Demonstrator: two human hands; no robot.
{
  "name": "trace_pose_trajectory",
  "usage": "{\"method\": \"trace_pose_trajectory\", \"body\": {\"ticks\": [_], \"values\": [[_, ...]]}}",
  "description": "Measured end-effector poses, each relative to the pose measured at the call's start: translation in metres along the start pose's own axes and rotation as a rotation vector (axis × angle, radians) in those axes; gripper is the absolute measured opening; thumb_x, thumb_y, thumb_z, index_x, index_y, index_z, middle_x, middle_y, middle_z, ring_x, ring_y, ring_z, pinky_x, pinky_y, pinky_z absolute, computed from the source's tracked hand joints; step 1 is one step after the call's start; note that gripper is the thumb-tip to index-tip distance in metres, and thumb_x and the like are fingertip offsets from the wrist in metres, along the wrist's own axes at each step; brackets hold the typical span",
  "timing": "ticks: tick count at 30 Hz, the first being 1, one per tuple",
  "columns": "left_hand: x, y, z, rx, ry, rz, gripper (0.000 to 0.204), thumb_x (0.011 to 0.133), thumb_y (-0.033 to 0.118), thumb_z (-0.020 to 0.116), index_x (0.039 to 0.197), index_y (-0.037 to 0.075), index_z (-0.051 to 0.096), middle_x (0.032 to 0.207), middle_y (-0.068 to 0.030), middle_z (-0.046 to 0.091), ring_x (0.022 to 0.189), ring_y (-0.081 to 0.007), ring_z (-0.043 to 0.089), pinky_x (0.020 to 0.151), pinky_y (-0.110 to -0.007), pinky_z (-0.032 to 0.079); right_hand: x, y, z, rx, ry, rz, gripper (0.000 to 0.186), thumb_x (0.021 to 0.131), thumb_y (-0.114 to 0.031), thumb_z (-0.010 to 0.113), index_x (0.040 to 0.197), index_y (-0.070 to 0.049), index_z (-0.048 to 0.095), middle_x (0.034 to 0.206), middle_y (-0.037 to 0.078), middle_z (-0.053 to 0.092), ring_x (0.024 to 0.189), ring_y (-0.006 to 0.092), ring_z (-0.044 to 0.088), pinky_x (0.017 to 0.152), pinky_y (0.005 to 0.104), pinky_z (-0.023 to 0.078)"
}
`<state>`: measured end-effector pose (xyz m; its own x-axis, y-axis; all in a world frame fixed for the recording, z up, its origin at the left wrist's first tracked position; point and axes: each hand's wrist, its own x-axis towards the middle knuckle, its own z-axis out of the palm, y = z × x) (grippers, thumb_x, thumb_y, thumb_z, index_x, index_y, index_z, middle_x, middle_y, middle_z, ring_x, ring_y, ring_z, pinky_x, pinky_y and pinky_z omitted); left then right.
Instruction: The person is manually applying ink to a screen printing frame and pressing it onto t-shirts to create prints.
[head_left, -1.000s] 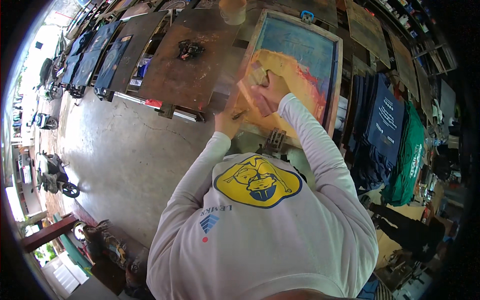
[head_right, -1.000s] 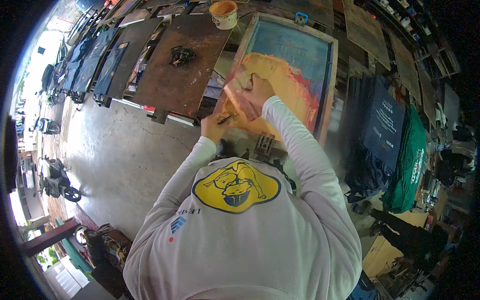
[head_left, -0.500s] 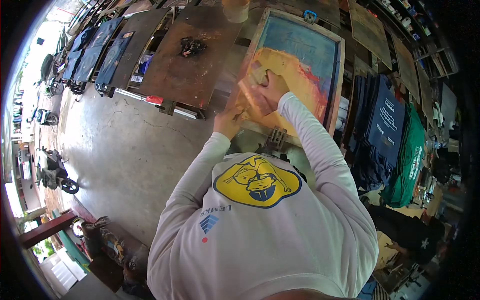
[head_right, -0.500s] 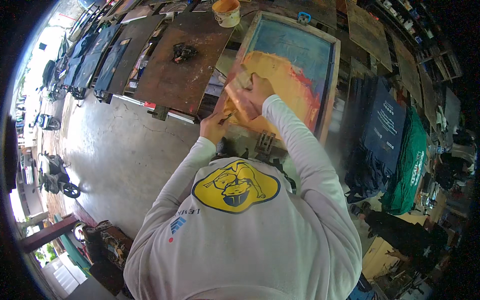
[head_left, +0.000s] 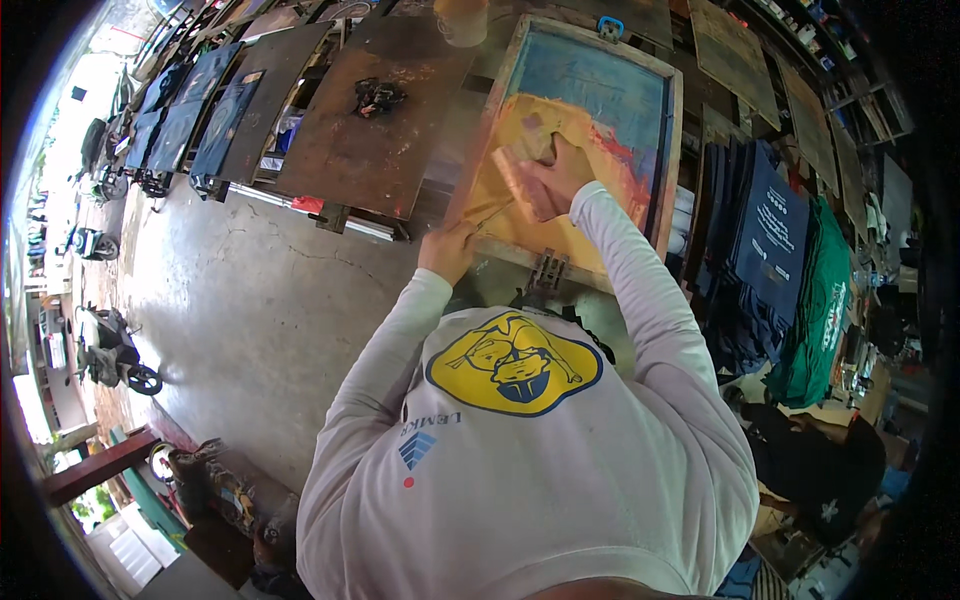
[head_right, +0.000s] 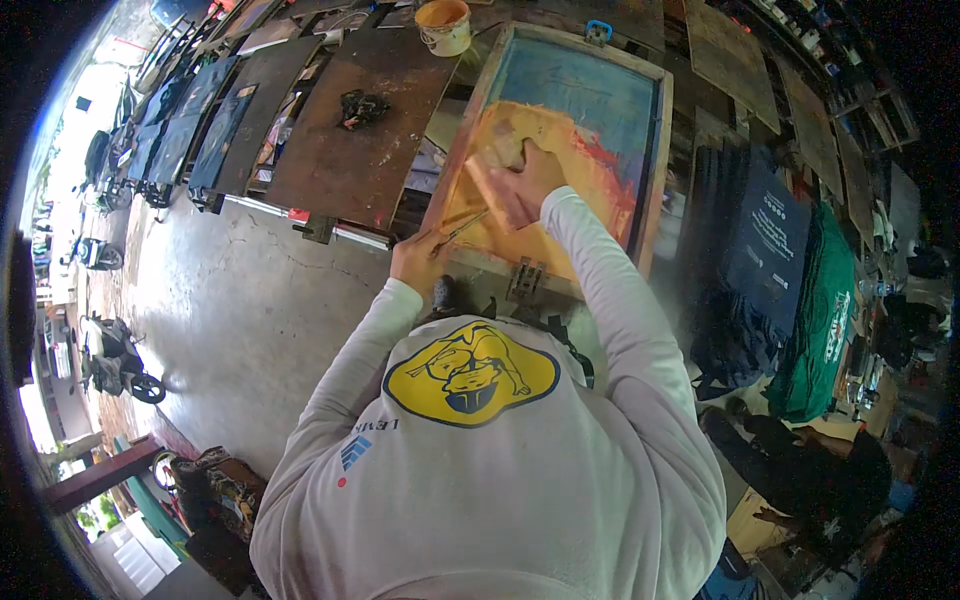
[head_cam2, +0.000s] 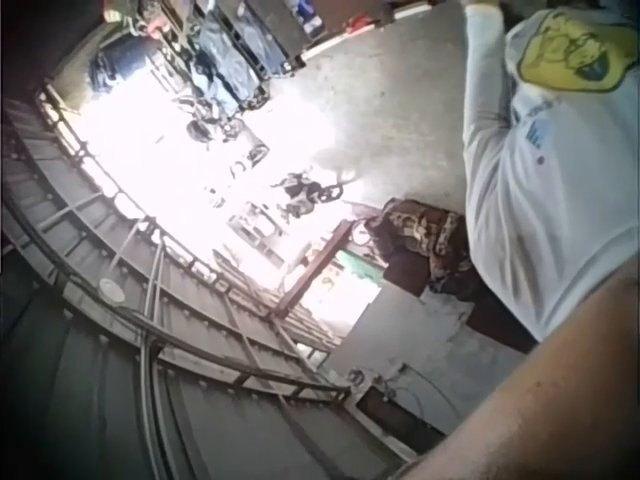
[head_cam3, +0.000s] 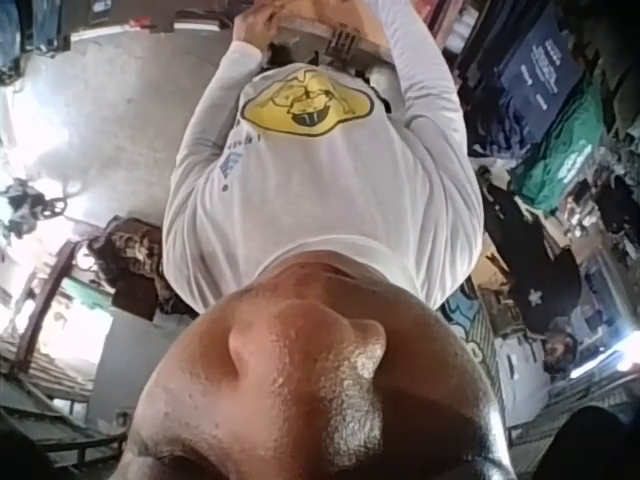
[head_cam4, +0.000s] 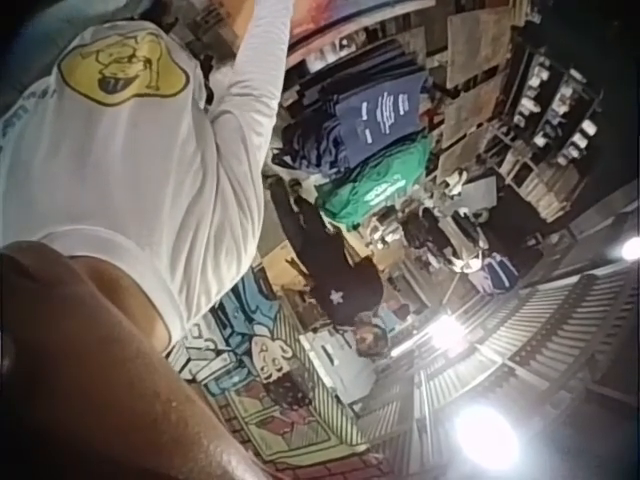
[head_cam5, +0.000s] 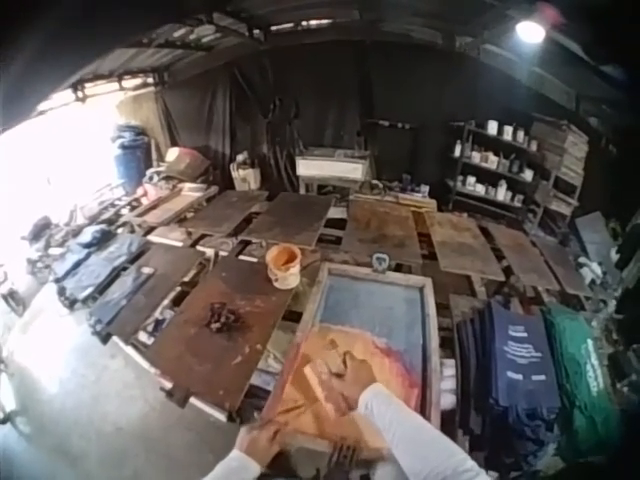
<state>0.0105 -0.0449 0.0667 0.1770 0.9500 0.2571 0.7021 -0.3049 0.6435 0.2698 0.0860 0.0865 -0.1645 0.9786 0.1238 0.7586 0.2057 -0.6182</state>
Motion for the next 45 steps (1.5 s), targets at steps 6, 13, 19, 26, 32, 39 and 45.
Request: {"method": "trace_pose_trajectory", "body": {"ticks": [6,13,19,26,32,39,45], "values": [[-0.005,0.018,-0.016,-0.049,0.091,0.045,0.01,0.081,0.013,0.071,0.089,0.009,0.068,0.082,-0.0125,0.068,0.072,-0.0343,0.067,0.063,-0.041,0.055,-0.009,-0.001,0.019,-0.111,-0.113,0.062,0.063,0.076,-0.047,0.075,0.114,-0.001,0.054,0.097,0.024,0.068,0.09,0.0432,0.066,0.079,0.047,0.054],[-0.016,0.013,-0.032,-0.389,0.298,-0.233,0.015,0.082,0.009,0.078,0.087,0.0,0.066,0.072,-0.0077,0.069,0.062,-0.0152,0.067,0.058,-0.028,0.053,-0.034,0.007,-0.013,-0.011,-0.029,0.165,0.06,0.077,-0.045,0.074,0.115,-0.004,0.051,0.097,0.023,0.068,0.088,0.0428,0.066,0.076,0.0499,0.053],[-0.013,0.008,-0.011,-1.014,0.277,-0.817,0.011,0.089,0.007,0.072,0.095,0.0,0.065,0.079,-0.0076,0.069,0.065,-0.0162,0.066,0.059,-0.028,0.055,-0.062,0.009,-0.024,0.298,0.149,0.197,0.056,0.076,-0.032,0.08,0.116,-0.003,0.054,0.103,0.02,0.069,0.093,0.0363,0.068,0.08,0.0429,0.054],[-0.006,0.025,0.016,-1.58,0.181,-0.895,0.005,0.09,0.006,0.068,0.093,0.006,0.064,0.094,-0.0102,0.07,0.089,-0.0248,0.07,0.076,-0.038,0.059,-0.094,0.038,-0.01,1.326,0.454,0.567,0.038,0.085,-0.006,0.073,0.121,-0.007,0.064,0.111,0.003,0.069,0.099,0.017,0.065,0.087,0.0315,0.052],[0.014,0.025,0.039,-1.577,0.106,-0.867,0.005,0.09,0.004,0.067,0.09,0.008,0.063,0.094,-0.0094,0.069,0.09,-0.024,0.069,0.08,-0.039,0.057,-0.113,0.066,-0.022,1.584,0.282,0.889,0.032,0.095,-0.022,0.062,0.124,-0.007,0.063,0.114,0.003,0.068,0.104,0.02,0.064,0.09,0.0329,0.052],[0.069,0.052,0.067,-1.677,-0.258,-0.7,0.017,0.093,0.013,0.066,0.108,0.006,0.065,0.098,-0.0082,0.069,0.09,-0.0194,0.066,0.078,-0.033,0.055,-0.15,0.03,-0.089,1.635,0.528,0.397,0.051,0.104,-0.039,0.047,0.145,-0.009,0.045,0.136,0.005,0.057,0.12,0.0185,0.057,0.101,0.0314,0.047],[0.115,0.095,0.06,-1.495,-0.708,-0.791,0.027,0.1,0.025,0.058,0.117,0.005,0.064,0.092,-0.0058,0.066,0.078,-0.0133,0.062,0.068,-0.027,0.054,-0.184,0.018,-0.094,1.848,0.751,0.52,0.056,0.1,-0.057,0.045,0.141,-0.02,0.048,0.118,0.004,0.064,0.092,0.0134,0.065,0.073,0.0242,0.053]]}}
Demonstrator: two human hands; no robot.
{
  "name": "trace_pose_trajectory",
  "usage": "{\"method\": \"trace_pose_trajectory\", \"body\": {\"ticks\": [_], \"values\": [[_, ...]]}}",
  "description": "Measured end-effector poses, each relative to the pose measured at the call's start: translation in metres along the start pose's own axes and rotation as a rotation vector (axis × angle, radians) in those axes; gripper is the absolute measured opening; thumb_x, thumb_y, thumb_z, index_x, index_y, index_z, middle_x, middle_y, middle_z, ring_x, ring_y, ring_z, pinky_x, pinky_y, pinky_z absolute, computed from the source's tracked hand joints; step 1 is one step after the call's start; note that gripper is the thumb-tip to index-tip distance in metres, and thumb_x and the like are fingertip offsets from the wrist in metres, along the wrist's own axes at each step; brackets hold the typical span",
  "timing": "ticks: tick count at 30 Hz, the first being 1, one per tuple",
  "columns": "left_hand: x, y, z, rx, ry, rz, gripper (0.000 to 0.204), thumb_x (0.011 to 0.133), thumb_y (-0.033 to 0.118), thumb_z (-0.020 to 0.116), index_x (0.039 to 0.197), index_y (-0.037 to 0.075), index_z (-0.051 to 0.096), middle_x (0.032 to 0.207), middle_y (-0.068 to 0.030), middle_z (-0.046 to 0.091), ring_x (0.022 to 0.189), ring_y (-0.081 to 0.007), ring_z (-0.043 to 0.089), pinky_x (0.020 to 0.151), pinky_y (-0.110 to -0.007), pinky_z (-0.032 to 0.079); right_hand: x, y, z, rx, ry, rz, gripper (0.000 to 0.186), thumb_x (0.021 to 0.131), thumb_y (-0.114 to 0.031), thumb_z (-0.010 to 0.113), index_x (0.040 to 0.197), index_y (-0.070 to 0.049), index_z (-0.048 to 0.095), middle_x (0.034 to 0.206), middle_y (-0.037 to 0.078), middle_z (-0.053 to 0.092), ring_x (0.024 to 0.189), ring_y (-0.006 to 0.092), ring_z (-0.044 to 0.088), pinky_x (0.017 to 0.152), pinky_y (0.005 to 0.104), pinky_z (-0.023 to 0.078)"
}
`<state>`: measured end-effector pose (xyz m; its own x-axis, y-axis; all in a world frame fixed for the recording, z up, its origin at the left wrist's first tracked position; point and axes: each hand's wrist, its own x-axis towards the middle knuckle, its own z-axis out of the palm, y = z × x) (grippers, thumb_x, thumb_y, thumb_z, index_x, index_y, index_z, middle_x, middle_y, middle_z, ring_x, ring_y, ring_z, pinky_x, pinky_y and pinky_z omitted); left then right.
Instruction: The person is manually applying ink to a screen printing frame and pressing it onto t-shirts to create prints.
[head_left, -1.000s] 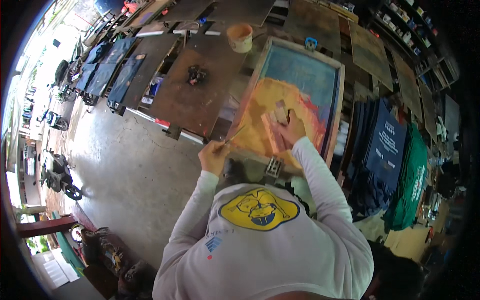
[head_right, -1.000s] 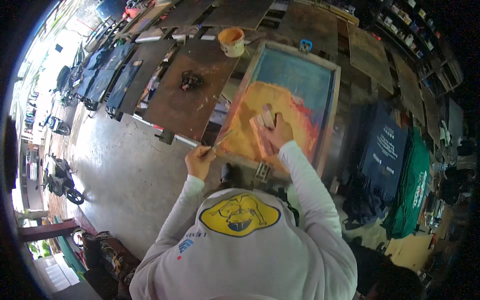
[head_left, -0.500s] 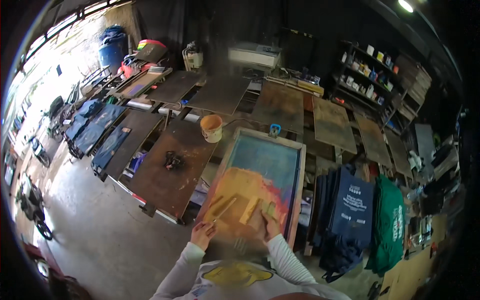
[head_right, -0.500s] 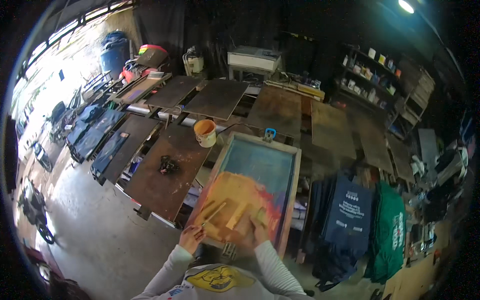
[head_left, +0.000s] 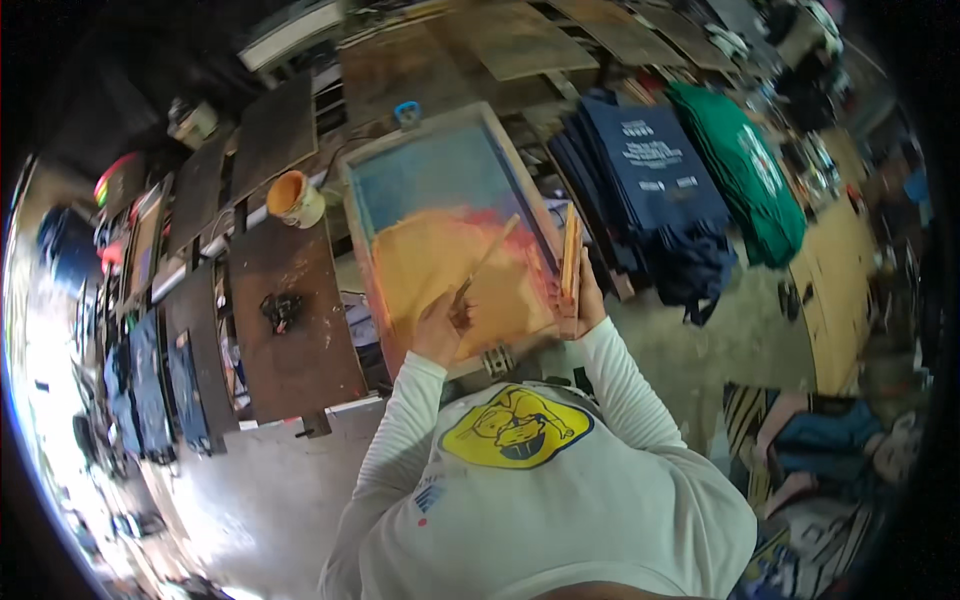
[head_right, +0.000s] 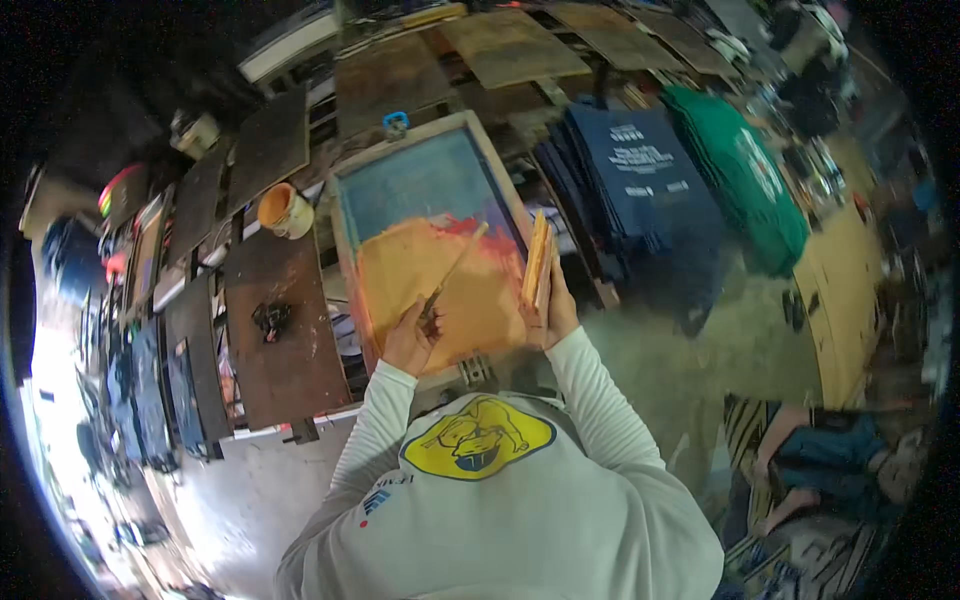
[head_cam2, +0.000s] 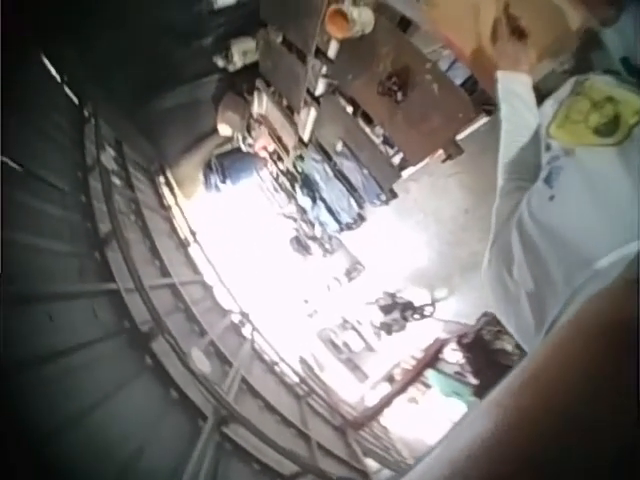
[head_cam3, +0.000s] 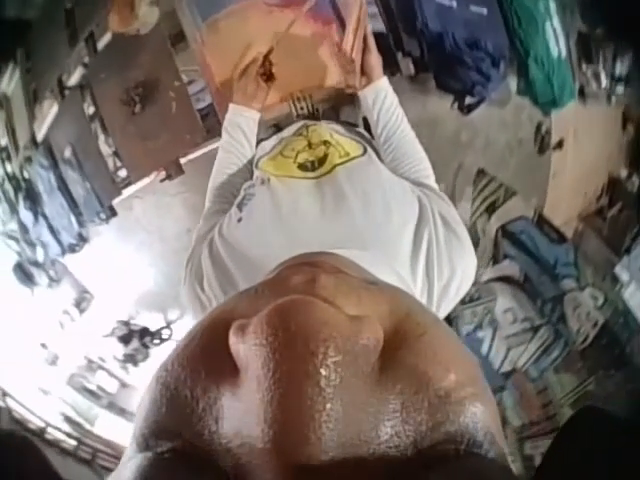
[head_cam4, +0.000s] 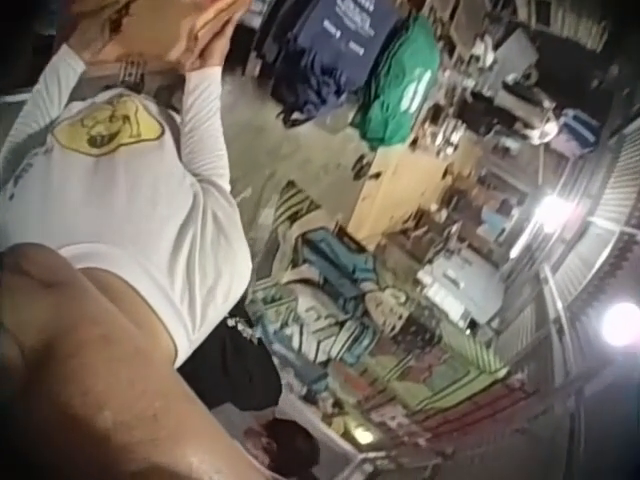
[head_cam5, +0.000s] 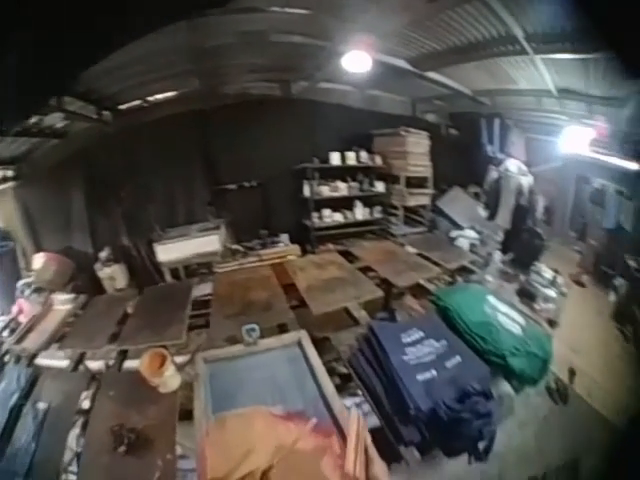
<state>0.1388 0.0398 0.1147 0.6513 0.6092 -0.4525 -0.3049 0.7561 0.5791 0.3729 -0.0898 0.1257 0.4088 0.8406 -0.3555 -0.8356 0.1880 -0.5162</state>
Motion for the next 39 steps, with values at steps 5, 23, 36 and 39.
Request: {"method": "trace_pose_trajectory", "body": {"ticks": [5,23,36,39], "values": [[0.003,0.01,0.01,0.118,-0.189,-0.192,0.03,0.101,0.025,0.058,0.117,0.0,0.062,0.089,-0.0061,0.065,0.074,-0.0131,0.06,0.068,-0.026,0.053,-0.034,0.017,-0.005,0.111,0.135,-0.022,0.052,0.09,-0.07,0.052,0.1,-0.019,0.057,0.065,-0.002,0.052,0.054,0.0116,0.051,0.047,0.0248,0.041],[-0.013,0.054,-0.097,0.631,-0.11,-0.06,0.016,0.096,0.019,0.053,0.09,0.007,0.061,0.077,-0.0002,0.061,0.063,-0.0103,0.058,0.055,-0.022,0.046,-0.067,0.128,0.029,0.098,0.08,-0.144,0.072,0.088,-0.067,0.056,0.136,-0.014,0.049,0.113,0.004,0.065,0.101,0.0203,0.065,0.085,0.0364,0.056],[-0.053,0.1,-0.107,0.579,-0.268,-0.081,0.02,0.098,0.017,0.051,0.096,0.001,0.064,0.068,0.0041,0.049,0.057,-0.0045,0.041,0.052,-0.02,0.033,-0.034,0.123,0.111,-1.262,0.133,-0.759,0.068,0.074,-0.012,0.086,0.132,-0.003,0.052,0.121,0.006,0.064,0.11,0.0171,0.061,0.095,0.0329,0.049],[-0.059,0.11,-0.107,0.6,-0.288,-0.075,0.021,0.098,0.017,0.05,0.096,0.001,0.063,0.067,0.0041,0.047,0.056,-0.0046,0.039,0.052,-0.02,0.031,-0.03,0.126,0.127,-1.3,0.157,-0.755,0.068,0.072,-0.019,0.088,0.129,-0.003,0.054,0.113,0.008,0.068,0.105,0.0174,0.064,0.092,0.0327,0.05]]}}
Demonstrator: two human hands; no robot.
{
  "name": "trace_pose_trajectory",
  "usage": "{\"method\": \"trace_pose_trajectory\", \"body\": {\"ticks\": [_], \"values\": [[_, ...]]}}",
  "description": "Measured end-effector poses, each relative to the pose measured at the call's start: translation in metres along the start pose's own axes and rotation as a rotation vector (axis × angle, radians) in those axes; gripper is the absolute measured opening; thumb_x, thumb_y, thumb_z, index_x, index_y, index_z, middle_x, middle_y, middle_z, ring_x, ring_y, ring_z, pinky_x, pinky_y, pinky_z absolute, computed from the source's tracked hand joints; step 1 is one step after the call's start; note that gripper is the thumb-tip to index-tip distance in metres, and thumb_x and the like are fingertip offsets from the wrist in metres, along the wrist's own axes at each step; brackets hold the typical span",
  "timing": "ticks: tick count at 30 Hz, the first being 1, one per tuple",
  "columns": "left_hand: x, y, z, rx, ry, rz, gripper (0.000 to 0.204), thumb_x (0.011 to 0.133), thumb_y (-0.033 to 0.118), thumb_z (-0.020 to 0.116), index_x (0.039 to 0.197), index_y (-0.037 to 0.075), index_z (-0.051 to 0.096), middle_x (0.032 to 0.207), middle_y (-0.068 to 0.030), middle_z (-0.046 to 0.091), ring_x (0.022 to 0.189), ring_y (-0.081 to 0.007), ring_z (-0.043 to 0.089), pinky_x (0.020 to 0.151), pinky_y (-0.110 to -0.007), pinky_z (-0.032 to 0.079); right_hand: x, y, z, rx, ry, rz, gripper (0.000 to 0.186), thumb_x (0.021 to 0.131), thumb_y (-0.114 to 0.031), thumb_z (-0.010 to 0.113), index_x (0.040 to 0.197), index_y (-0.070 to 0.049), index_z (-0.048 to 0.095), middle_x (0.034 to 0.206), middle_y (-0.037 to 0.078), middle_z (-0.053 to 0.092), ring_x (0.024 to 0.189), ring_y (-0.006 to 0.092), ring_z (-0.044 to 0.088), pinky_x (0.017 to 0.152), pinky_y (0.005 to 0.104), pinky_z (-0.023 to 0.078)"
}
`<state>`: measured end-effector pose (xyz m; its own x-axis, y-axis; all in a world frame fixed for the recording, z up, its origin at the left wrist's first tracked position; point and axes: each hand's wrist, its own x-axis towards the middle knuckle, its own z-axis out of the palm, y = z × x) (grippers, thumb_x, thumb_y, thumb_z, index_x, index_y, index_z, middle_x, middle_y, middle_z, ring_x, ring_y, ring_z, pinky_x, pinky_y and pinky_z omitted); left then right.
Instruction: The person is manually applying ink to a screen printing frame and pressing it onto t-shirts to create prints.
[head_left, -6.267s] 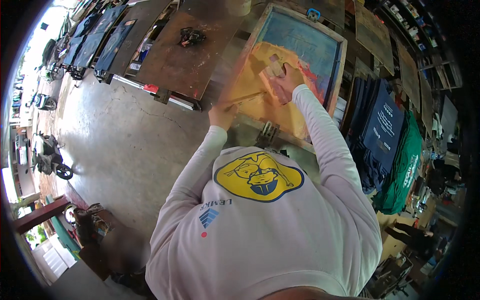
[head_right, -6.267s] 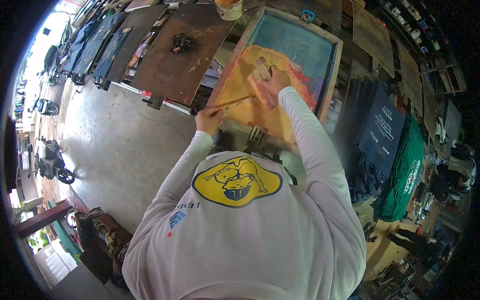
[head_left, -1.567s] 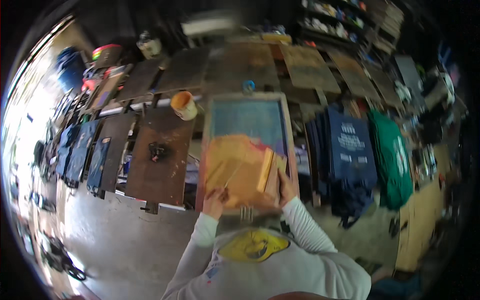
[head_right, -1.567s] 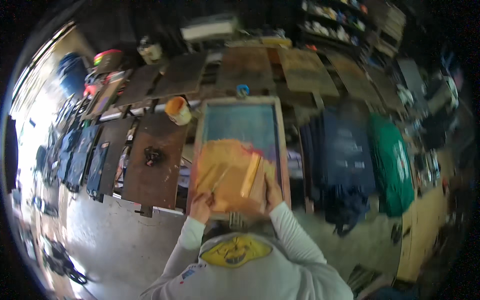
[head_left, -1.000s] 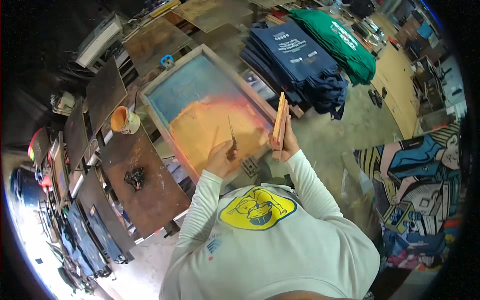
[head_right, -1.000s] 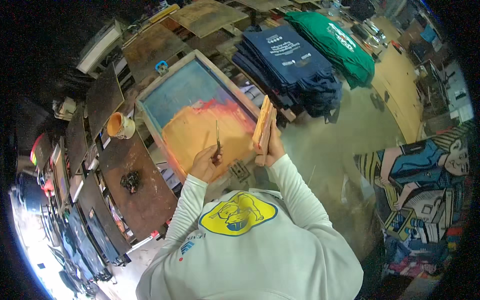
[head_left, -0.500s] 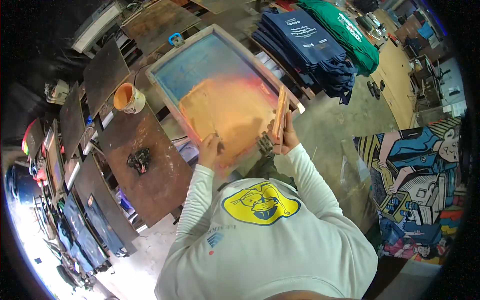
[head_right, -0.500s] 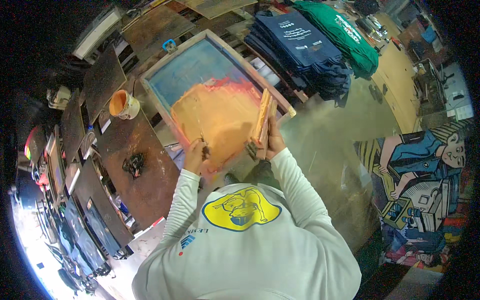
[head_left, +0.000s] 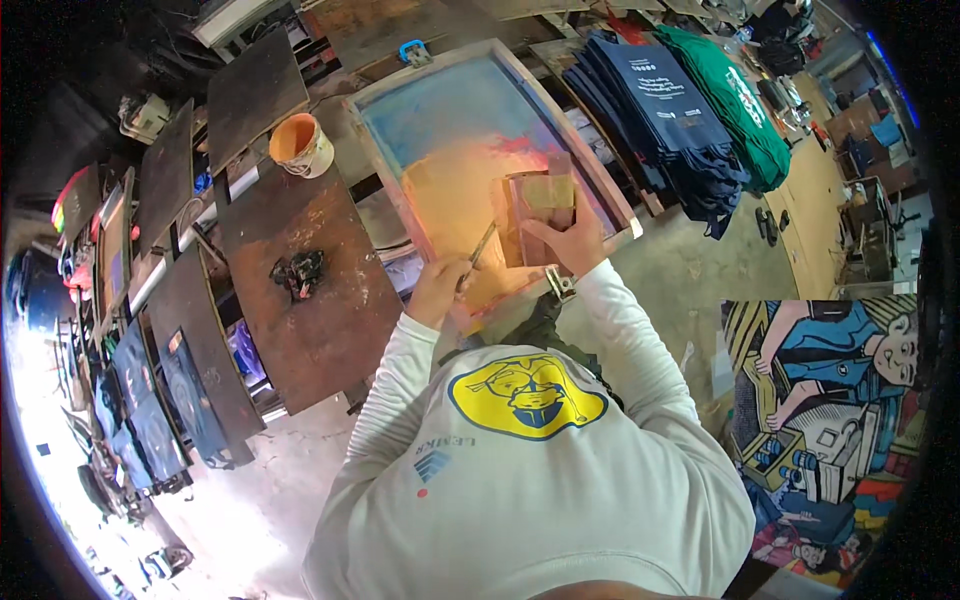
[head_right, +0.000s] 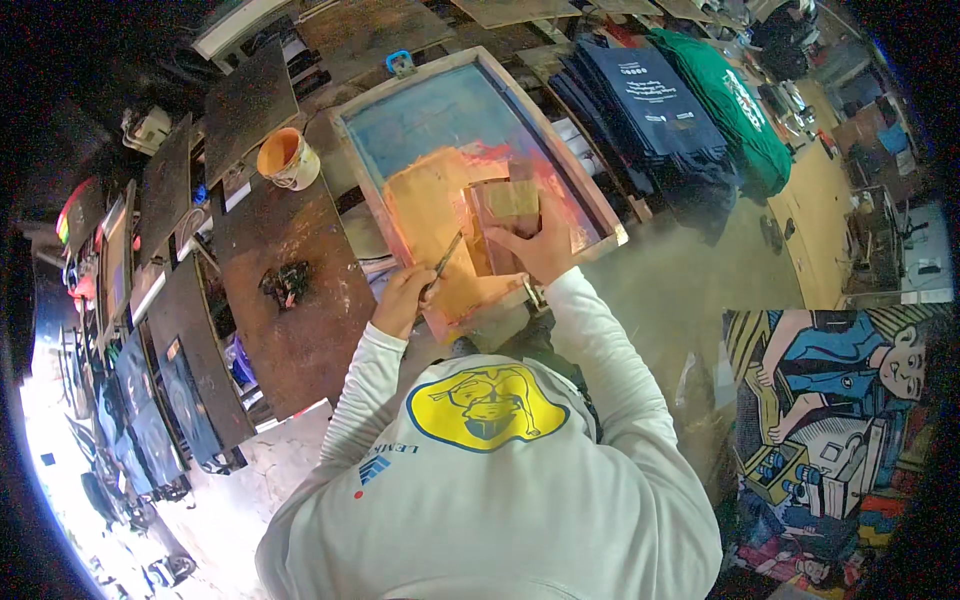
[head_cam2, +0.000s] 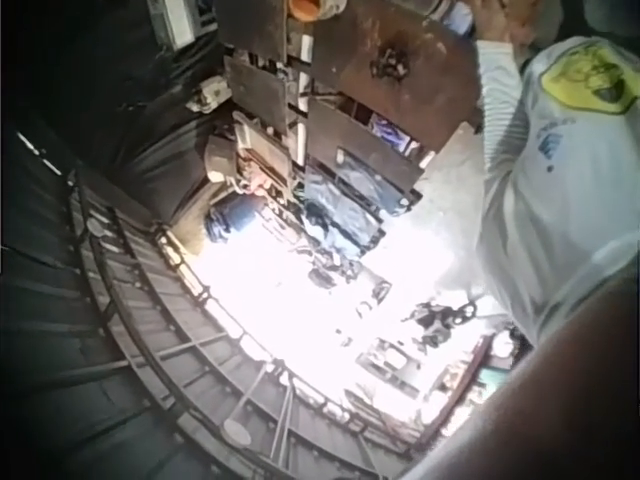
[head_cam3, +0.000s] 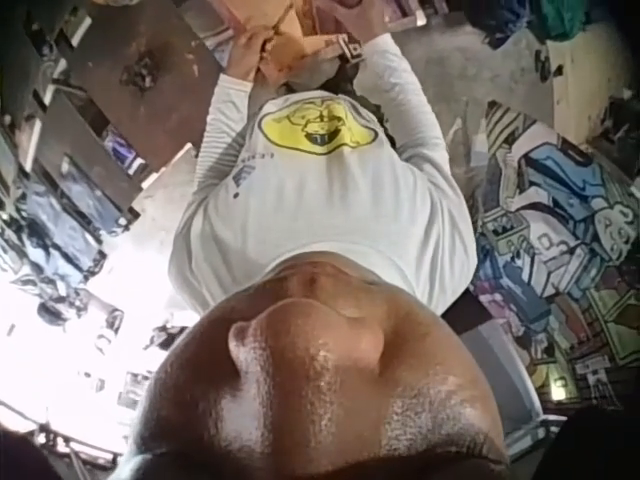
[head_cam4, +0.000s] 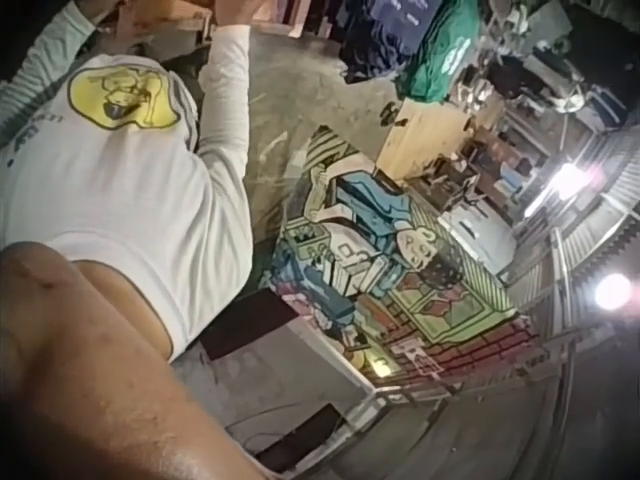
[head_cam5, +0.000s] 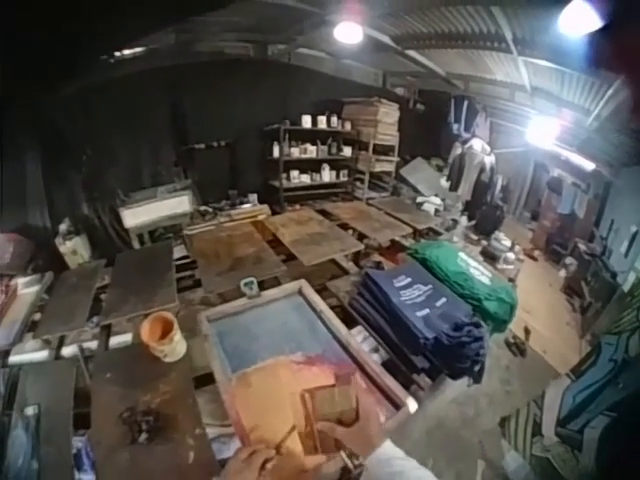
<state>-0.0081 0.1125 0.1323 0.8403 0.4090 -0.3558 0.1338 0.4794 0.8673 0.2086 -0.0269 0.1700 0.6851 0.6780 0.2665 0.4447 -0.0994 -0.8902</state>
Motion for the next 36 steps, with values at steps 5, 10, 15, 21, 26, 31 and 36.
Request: {"method": "trace_pose_trajectory", "body": {"ticks": [5,10,15,21,26,31,36], "values": [[-0.013,0.01,-0.014,-0.014,-0.012,-0.041,0.02,0.098,0.016,0.049,0.097,0.001,0.063,0.064,0.0042,0.044,0.052,-0.0052,0.035,0.049,-0.022,0.03,0.014,0.013,0.006,-0.091,0.073,0.138,0.064,0.071,-0.025,0.088,0.123,-0.005,0.056,0.104,0.01,0.07,0.097,0.018,0.066,0.085,0.0332,0.052],[-0.019,0.006,-0.03,-0.251,0.054,-0.049,0.02,0.095,0.017,0.049,0.088,0.002,0.06,0.056,0.0047,0.039,0.045,-0.0072,0.033,0.044,-0.023,0.027,0.012,0.046,0.005,0.051,0.253,0.242,0.052,0.073,-0.025,0.087,0.112,-0.005,0.058,0.105,0.007,0.07,0.093,0.0182,0.066,0.083,0.035,0.052],[-0.018,-0.007,-0.045,-0.471,0.026,-0.161,0.021,0.093,0.019,0.046,0.083,0.004,0.057,0.053,0.0058,0.033,0.041,-0.007,0.026,0.041,-0.025,0.023,-0.004,0.075,0.013,0.512,0.278,0.528,0.039,0.079,-0.017,0.083,0.11,-0.005,0.062,0.102,0.002,0.068,0.088,0.0127,0.064,0.076,0.0282,0.051],[-0.02,-0.021,-0.049,-0.345,0.136,-0.169,0.022,0.095,0.022,0.047,0.079,0.008,0.055,0.053,0.0065,0.035,0.04,-0.0062,0.028,0.04,-0.024,0.025,-0.02,0.089,0.016,0.461,0.168,0.51,0.035,0.084,-0.01,0.076,0.114,-0.002,0.061,0.101,0.005,0.069,0.087,0.0139,0.066,0.075,0.0271,0.053],[-0.02,-0.039,-0.061,-0.154,0.223,-0.138,0.022,0.096,0.022,0.05,0.076,0.013,0.052,0.058,0.006,0.039,0.044,-0.0056,0.033,0.042,-0.024,0.031,-0.036,0.094,0.028,0.322,0.015,0.595,0.046,0.081,-0.014,0.081,0.112,0.005,0.053,0.101,0.016,0.069,0.09,0.0202,0.069,0.076,0.031,0.056],[-0.023,-0.055,-0.067,-0.499,0.148,-0.105,0.025,0.1,0.024,0.051,0.1,0.002,0.063,0.063,0.0065,0.035,0.053,-0.0057,0.034,0.053,-0.024,0.033,-0.065,0.095,0.04,0.176,-0.071,0.494,0.055,0.08,-0.014,0.082,0.119,0.005,0.049,0.102,0.017,0.068,0.088,0.0219,0.069,0.073,0.0316,0.056],[-0.025,-0.042,-0.064,-0.764,0.281,0.101,0.023,0.101,0.024,0.055,0.106,0.003,0.061,0.067,0.0052,0.037,0.06,-0.0072,0.037,0.057,-0.025,0.034,-0.084,0.084,0.023,0.162,-0.145,0.524,0.068,0.082,-0.015,0.079,0.133,0.007,0.041,0.099,0.016,0.068,0.084,0.0223,0.069,0.069,0.0329,0.058]]}}
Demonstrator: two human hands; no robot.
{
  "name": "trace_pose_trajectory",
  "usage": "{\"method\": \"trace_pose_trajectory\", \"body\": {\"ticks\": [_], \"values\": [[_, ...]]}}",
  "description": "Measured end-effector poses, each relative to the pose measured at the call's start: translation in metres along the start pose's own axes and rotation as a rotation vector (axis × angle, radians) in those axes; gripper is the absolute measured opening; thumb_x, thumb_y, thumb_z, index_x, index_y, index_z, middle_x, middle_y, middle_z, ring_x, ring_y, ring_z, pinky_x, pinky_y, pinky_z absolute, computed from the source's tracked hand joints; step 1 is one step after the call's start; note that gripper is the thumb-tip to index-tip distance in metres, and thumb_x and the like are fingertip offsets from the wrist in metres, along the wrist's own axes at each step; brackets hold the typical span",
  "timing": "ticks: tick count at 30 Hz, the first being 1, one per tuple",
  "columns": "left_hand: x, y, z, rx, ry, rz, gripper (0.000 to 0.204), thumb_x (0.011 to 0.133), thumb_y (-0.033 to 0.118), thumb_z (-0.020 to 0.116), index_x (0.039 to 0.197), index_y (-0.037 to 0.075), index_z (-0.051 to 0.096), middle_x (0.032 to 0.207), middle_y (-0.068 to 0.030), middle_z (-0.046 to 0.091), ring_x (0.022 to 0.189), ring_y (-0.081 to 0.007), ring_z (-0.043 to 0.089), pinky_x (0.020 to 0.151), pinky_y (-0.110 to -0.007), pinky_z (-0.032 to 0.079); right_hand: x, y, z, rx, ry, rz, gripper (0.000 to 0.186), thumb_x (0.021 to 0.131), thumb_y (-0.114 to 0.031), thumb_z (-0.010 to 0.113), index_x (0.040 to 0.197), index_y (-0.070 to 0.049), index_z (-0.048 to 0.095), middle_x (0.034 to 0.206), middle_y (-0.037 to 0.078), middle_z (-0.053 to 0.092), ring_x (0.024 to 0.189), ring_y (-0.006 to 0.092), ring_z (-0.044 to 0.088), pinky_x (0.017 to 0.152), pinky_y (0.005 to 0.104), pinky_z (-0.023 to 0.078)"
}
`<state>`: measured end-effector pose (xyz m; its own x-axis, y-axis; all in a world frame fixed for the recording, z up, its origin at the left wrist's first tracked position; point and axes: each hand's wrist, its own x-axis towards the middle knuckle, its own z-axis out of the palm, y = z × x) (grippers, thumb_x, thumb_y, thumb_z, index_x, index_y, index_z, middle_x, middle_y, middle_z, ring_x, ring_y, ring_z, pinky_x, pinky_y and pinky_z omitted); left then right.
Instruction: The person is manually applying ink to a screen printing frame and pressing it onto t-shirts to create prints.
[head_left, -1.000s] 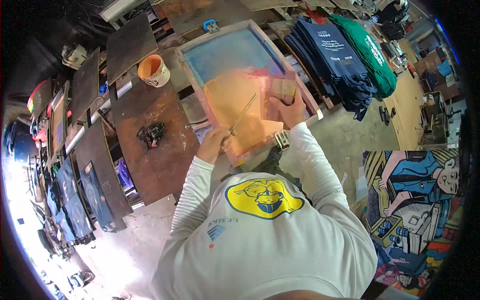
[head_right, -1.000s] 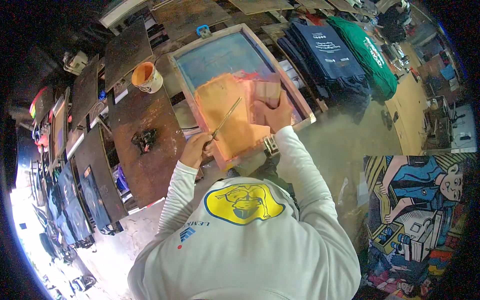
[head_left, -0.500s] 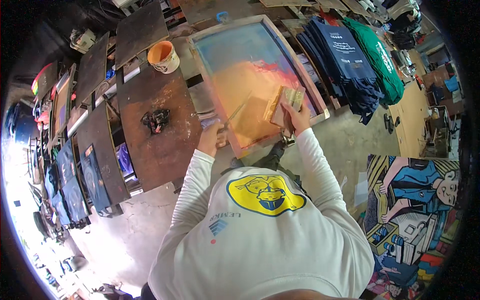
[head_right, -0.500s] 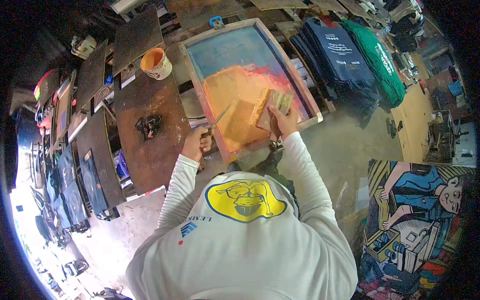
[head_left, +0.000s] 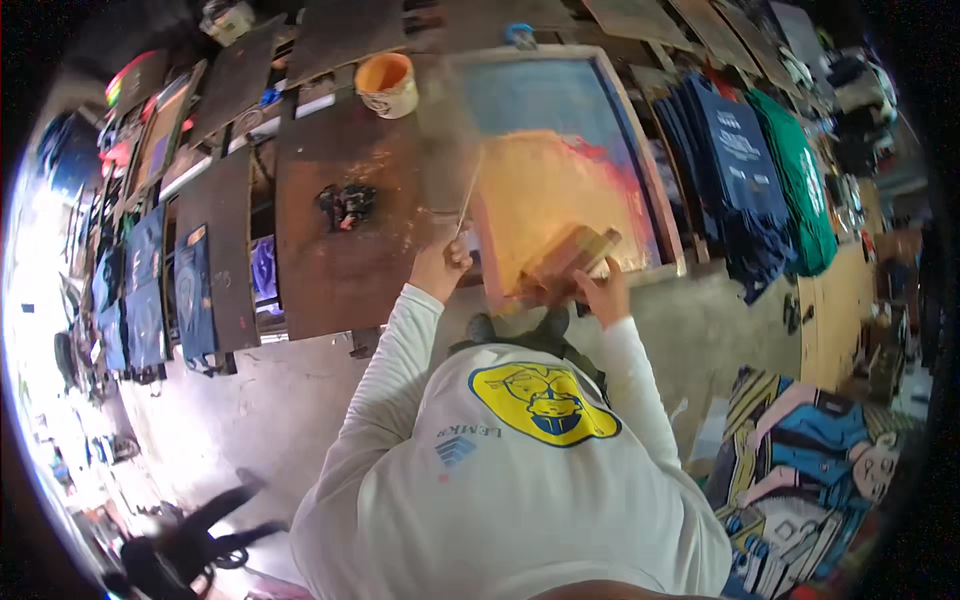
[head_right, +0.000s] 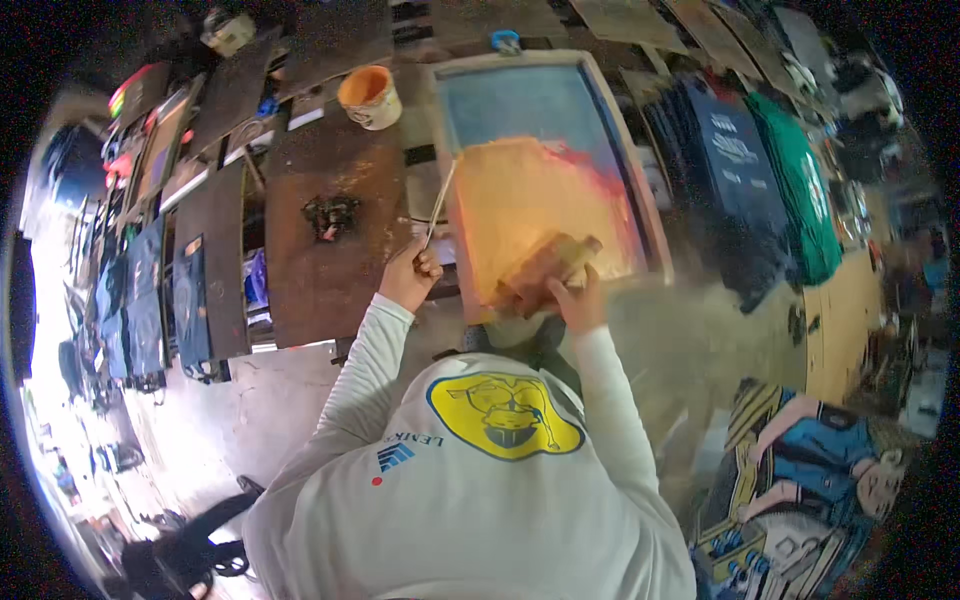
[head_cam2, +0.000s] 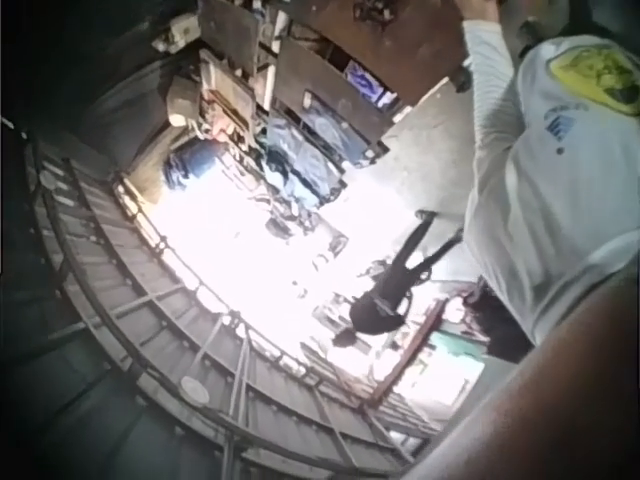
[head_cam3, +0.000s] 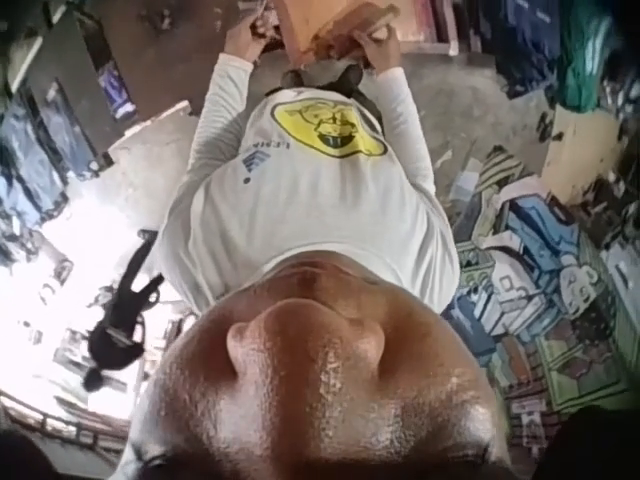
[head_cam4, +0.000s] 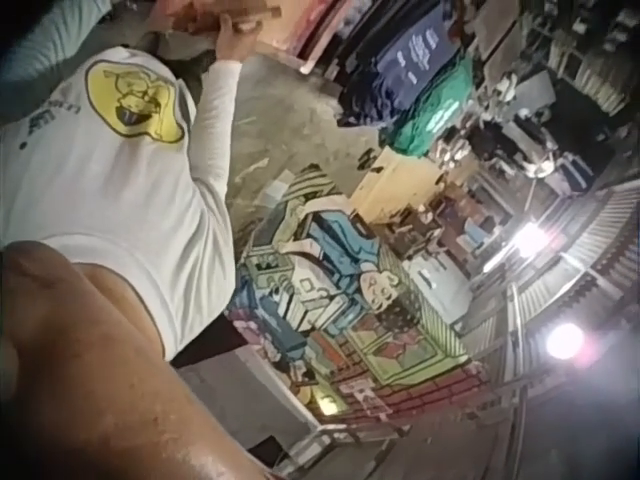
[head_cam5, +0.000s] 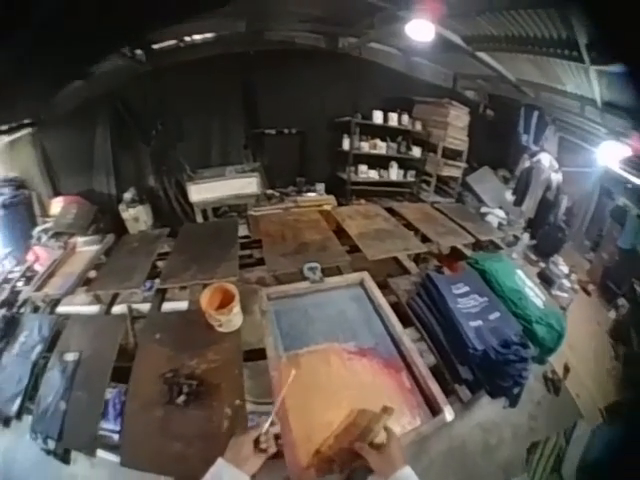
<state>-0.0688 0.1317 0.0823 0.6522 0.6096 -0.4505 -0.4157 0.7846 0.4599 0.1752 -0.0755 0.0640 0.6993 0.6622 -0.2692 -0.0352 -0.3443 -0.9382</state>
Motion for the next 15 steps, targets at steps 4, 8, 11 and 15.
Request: {"method": "trace_pose_trajectory", "body": {"ticks": [4,8,11,15], "values": [[0.027,0.056,0.006,0.016,-0.004,0.232,0.029,0.099,0.024,0.059,0.115,0.0,0.06,0.067,0.0047,0.039,0.06,-0.0072,0.038,0.057,-0.024,0.035,-0.012,0.0,-0.016,-0.042,-0.036,0.106,0.043,0.088,-0.008,0.072,0.124,0.003,0.052,0.084,0.012,0.069,0.066,0.0158,0.067,0.054,0.0282,0.055],[0.09,0.137,0.01,-0.028,0.059,0.356,0.031,0.098,0.018,0.06,0.118,-0.005,0.058,0.069,0.0029,0.039,0.06,-0.0078,0.036,0.056,-0.023,0.035,-0.013,0.008,-0.025,0.093,-0.065,0.064,0.019,0.091,-0.006,0.067,0.106,0.0,0.057,0.083,0.011,0.07,0.064,0.0169,0.067,0.054,0.0273,0.054],[0.129,0.189,0.012,0.038,-0.013,0.358,0.017,0.097,0.023,0.062,0.098,0.006,0.059,0.07,-0.0005,0.047,0.061,-0.0135,0.047,0.056,-0.03,0.042,-0.016,0.016,-0.037,0.054,-0.088,-0.02,0.019,0.091,-0.007,0.067,0.106,0.0,0.056,0.085,0.012,0.07,0.064,0.0169,0.067,0.055,0.0273,0.055],[0.158,0.226,0.02,0.143,0.073,0.313,0.066,0.097,0.059,0.051,0.107,-0.004,0.066,0.078,-0.0074,0.057,0.07,-0.0175,0.053,0.064,-0.034,0.048,-0.034,0.026,-0.056,0.15,-0.005,0.036,0.018,0.09,-0.009,0.068,0.102,0.001,0.057,0.083,0.01,0.07,0.065,0.0146,0.065,0.057,0.0265,0.054]]}}
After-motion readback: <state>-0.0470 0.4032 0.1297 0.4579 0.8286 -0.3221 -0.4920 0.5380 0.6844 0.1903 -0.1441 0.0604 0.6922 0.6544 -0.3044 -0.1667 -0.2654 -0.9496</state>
